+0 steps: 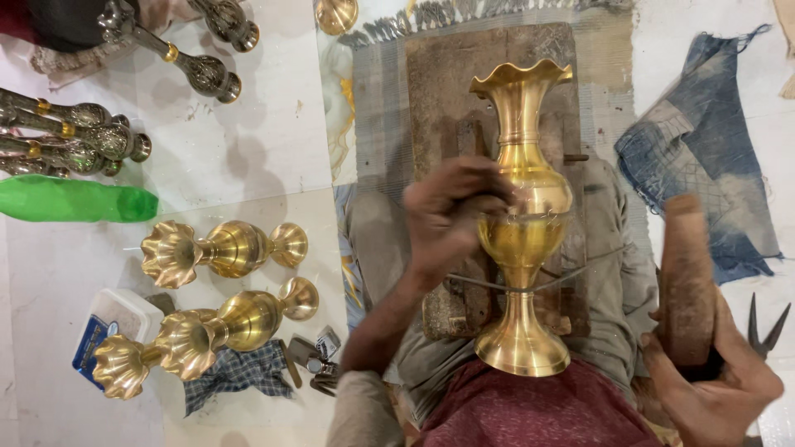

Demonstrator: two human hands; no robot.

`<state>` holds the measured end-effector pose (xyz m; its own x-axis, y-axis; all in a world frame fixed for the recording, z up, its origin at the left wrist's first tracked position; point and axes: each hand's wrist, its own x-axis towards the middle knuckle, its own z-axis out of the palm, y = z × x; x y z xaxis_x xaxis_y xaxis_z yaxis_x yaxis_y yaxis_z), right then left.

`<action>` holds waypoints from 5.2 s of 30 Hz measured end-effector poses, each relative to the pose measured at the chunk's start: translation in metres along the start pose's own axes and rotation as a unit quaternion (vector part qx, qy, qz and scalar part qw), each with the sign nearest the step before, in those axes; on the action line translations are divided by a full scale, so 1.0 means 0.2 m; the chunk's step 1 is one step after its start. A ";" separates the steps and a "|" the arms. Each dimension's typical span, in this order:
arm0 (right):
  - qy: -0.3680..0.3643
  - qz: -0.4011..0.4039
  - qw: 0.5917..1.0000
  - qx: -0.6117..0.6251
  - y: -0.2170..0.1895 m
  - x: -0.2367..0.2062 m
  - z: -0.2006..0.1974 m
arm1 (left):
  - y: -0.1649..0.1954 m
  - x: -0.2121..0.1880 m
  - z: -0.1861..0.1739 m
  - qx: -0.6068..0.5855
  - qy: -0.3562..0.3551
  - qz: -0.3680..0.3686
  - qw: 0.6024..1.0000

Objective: The person holds a small punch against a brass vase clamped to a wooden block and repeatedly strikes the punch with a wooden mallet, working around the vase's body. The person repositions the punch and rotates the vase between strikes while other brass items sit on the workbench.

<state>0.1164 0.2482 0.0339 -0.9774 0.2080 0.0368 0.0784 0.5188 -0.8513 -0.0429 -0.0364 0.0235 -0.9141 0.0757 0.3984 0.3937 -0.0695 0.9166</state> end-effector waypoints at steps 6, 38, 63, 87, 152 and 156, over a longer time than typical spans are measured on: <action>-0.019 0.136 0.985 0.101 0.10 0.01 0.14 | -0.02 -0.12 0.04 -0.272 0.151 -0.026 0.950; -0.295 -0.290 0.885 -0.214 -0.39 0.90 -0.14 | 0.00 -0.23 0.35 0.192 0.178 0.074 0.962; -0.366 -0.254 0.828 -0.340 -0.26 1.00 -0.17 | 0.14 -0.15 0.35 0.269 0.142 0.012 0.953; -0.301 -0.142 0.941 -0.060 -0.16 0.98 -0.18 | 0.18 -0.06 0.20 0.188 -0.051 -0.057 0.979; -0.333 -0.270 0.835 -0.345 -0.30 0.93 -0.19 | 0.07 -0.24 0.30 0.250 0.153 0.000 0.956; -0.354 -0.291 0.816 -0.353 -0.37 1.04 -0.15 | 0.06 -0.23 0.34 0.236 0.189 -0.010 0.953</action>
<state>-0.0863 0.2770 0.1200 -0.7389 -0.6443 -0.1971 -0.5896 0.7599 -0.2738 0.0111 0.0267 0.0191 -0.8565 -0.2981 0.4215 0.2940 0.3894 0.8729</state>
